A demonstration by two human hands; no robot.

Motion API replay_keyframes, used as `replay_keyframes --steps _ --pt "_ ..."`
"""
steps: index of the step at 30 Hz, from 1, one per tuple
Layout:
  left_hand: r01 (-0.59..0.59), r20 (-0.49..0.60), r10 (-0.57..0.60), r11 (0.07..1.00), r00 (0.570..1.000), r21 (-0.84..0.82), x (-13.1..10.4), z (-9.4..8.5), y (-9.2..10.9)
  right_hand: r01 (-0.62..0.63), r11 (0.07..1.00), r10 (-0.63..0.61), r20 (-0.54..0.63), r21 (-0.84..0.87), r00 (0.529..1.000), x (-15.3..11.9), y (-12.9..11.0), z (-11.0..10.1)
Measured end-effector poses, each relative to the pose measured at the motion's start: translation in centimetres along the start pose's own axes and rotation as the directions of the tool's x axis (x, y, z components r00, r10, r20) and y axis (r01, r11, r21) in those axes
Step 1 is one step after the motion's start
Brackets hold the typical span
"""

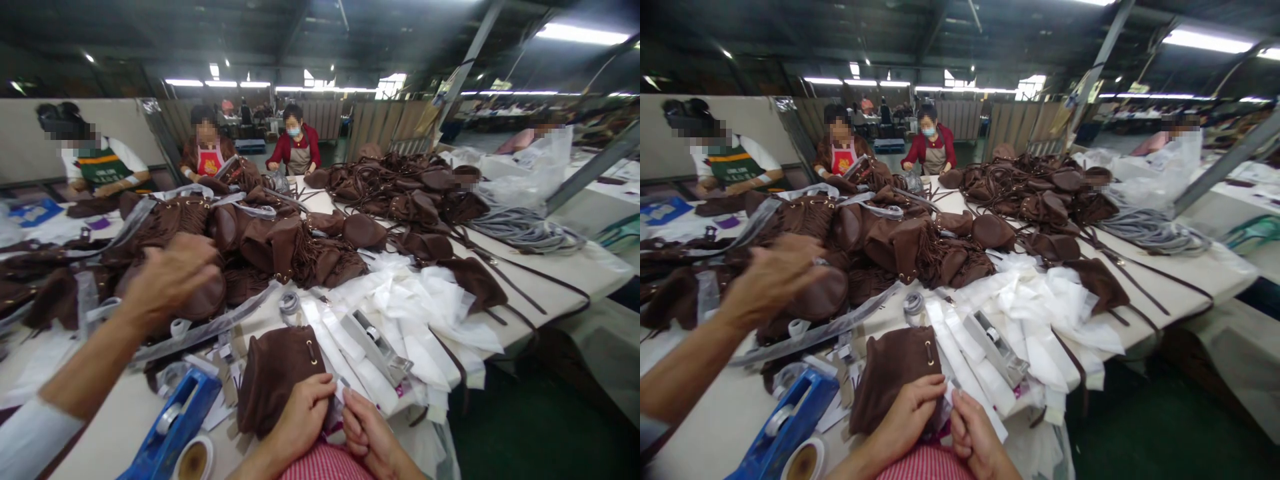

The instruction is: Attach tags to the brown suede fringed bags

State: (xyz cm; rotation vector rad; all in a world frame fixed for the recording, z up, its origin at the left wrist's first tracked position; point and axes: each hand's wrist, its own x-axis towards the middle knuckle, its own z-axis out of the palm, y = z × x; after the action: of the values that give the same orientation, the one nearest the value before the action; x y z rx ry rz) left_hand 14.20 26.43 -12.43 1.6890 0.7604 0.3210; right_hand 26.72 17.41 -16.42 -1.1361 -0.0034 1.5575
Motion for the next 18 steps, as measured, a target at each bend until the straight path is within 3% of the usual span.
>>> replay_keyframes --steps 4,7,9,11,13,14,16,18 --pt "-0.155 0.116 0.143 0.982 0.983 0.104 -0.5 -0.1 0.7 -0.022 0.998 0.021 0.022 0.061 1.000 0.8 0.4 -0.4" --pt "-0.156 0.185 0.141 0.985 0.973 0.069 -0.5 -0.1 0.5 -0.099 0.992 0.094 0.057 0.084 0.994 1.5 0.7 -1.1" --pt "-0.084 0.164 0.092 0.995 0.982 -0.052 -0.3 -0.1 0.2 -0.138 0.987 0.131 0.097 0.076 0.987 1.7 0.6 -1.5" --pt "0.060 0.021 -0.057 0.979 0.998 -0.193 -0.1 -0.5 -0.3 -0.144 0.988 0.136 0.145 0.047 0.980 1.5 0.1 -1.6" --pt "0.160 -0.189 -0.217 0.947 0.958 -0.277 0.1 -1.7 -0.8 -0.115 0.993 0.113 0.173 0.000 0.978 1.0 -0.6 -1.6" --pt "0.163 -0.286 -0.242 0.948 0.927 -0.272 0.0 -2.5 -1.1 -0.098 0.995 0.103 0.177 -0.034 0.979 0.8 -0.9 -1.7" --pt "0.114 -0.469 -0.164 0.985 0.868 -0.133 -0.7 -4.7 -1.6 -0.062 0.987 0.087 0.176 -0.146 0.981 0.3 -1.3 -2.2" --pt "0.111 -0.600 -0.019 0.987 0.800 0.117 -2.0 -6.7 -2.4 -0.016 0.948 0.075 0.174 -0.319 0.982 0.1 -1.4 -3.1"
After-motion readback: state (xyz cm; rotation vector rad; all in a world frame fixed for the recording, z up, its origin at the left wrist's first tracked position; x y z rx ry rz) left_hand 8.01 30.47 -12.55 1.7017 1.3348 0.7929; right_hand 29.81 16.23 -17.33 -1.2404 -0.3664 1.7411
